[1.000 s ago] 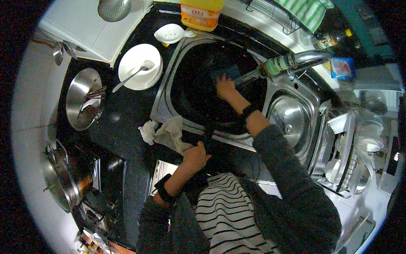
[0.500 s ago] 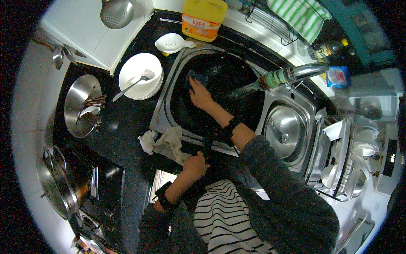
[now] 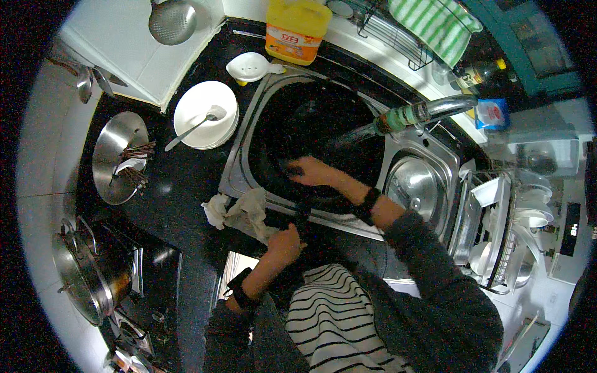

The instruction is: The person washes a frying pan and a pot lid in the sink using a sponge and water. They then wipe the countertop and stovetop with a cloth. Finally, they remove their glasses and put them in their pocket.

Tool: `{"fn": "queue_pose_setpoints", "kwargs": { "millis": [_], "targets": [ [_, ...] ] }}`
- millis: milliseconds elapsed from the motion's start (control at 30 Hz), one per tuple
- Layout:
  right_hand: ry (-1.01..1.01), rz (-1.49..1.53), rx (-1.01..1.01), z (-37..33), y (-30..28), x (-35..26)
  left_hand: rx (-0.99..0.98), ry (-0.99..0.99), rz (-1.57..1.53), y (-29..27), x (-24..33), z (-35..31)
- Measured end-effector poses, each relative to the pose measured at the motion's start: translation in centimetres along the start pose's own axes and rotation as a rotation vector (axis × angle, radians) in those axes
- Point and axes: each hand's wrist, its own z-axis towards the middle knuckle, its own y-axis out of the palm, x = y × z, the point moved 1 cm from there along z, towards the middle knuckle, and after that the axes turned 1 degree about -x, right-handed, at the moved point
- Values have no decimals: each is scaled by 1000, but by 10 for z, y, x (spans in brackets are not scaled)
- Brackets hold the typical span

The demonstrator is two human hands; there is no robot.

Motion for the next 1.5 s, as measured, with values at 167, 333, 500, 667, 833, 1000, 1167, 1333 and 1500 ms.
{"fn": "queue_pose_setpoints", "kwargs": {
  "millis": [167,333,500,667,833,1000,1167,1333,1500],
  "targets": [
    [183,251,815,70,17,-16,62,24,-6,14,-5,10],
    [578,648,763,89,-30,1,21,49,-16,15,-5,9],
    [494,903,1352,115,-85,26,60,57,39,6,-3,-4],
    [585,961,916,140,-81,44,76,52,-123,1,-4,-7],
    [419,765,86,96,-26,21,50,9,-139,7,-1,0],
    [264,504,-394,16,-16,10,71,23,-36,10,-5,0],
    [301,81,86,-45,-58,29,122,51,-55,4,-8,-3],
    [215,108,469,-124,-101,74,125,61,-91,0,-6,-4],
    [438,90,1529,-224,-173,164,141,70,-41,3,-8,-4]
  ]
}}
